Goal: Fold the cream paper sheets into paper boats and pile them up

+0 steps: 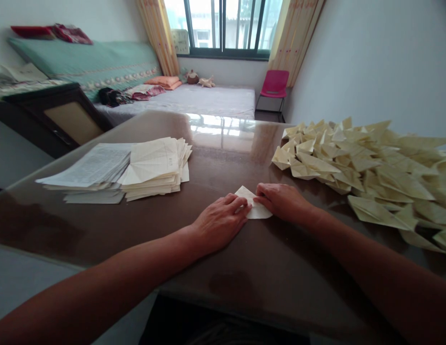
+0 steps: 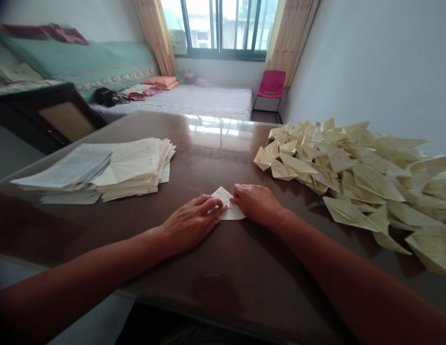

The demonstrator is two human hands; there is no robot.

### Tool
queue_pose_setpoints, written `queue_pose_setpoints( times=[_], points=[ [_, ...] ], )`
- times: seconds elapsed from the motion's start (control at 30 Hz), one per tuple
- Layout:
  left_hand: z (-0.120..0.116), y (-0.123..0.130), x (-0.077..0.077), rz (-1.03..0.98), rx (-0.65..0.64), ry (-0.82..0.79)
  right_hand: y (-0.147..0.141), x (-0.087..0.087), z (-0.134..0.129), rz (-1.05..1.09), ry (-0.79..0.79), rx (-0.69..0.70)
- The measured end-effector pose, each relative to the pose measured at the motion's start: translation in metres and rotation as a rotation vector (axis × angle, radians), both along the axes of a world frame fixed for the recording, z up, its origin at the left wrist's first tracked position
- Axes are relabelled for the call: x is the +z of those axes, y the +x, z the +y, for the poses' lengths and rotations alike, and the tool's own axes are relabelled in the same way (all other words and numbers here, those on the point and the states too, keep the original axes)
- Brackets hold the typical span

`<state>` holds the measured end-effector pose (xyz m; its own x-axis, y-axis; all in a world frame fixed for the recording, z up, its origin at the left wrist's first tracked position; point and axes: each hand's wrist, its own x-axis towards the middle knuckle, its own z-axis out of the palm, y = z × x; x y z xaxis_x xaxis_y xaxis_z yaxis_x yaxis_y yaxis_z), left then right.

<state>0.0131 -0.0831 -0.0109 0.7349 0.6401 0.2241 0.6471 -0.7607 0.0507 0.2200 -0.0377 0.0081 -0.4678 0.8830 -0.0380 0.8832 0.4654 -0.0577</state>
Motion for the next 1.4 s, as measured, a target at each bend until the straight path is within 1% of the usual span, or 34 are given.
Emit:
queue_pose_setpoints(
  times=[0.13,0.17,0.23,0.3,0.33,0.4,0.43,0.57,0.73,0.9,1.03,1.17,1.3,1.4],
  points=[
    [0.0,-0.001,0.002,0.015,0.006,0.007,0.003,0.0,0.001,0.025,-0.01,0.005],
    [-0.001,-0.001,0.002,0.018,0.009,0.009,0.003,0.002,0.0,0.017,0.004,0.018],
    [-0.001,-0.001,0.003,0.028,0.013,0.013,0.001,0.008,-0.005,-0.028,0.08,0.061],
    [-0.001,0.0,0.003,0.037,0.017,0.02,-0.003,0.016,-0.015,-0.101,0.176,0.122],
    [-0.001,0.0,0.002,0.041,0.02,0.025,-0.007,0.02,-0.022,-0.134,0.193,0.16],
    [-0.001,0.0,0.002,0.053,0.019,0.037,-0.014,0.024,-0.035,-0.174,0.148,0.23],
    [-0.001,0.0,0.002,0.058,0.018,0.043,-0.017,0.024,-0.042,-0.189,0.12,0.242],
    [-0.001,0.0,0.002,0.074,0.006,0.067,-0.024,0.017,-0.056,-0.283,0.055,0.202],
    [-0.003,-0.001,0.003,0.101,0.022,0.115,-0.022,0.01,-0.061,-0.369,0.058,0.193],
    [-0.007,-0.006,0.007,0.169,0.11,0.184,-0.023,0.014,-0.064,-0.422,0.067,0.122],
    [-0.01,-0.01,0.009,0.195,0.176,0.242,-0.025,0.019,-0.065,-0.416,0.034,0.071],
    [-0.011,-0.011,0.008,0.203,0.196,0.262,-0.026,0.022,-0.064,-0.397,0.0,0.039],
    [-0.011,-0.011,0.008,0.206,0.198,0.262,-0.024,0.027,-0.059,-0.385,-0.056,0.04],
    [-0.011,-0.011,0.008,0.217,0.207,0.256,-0.02,0.031,-0.057,-0.379,-0.062,0.044]
  ],
)
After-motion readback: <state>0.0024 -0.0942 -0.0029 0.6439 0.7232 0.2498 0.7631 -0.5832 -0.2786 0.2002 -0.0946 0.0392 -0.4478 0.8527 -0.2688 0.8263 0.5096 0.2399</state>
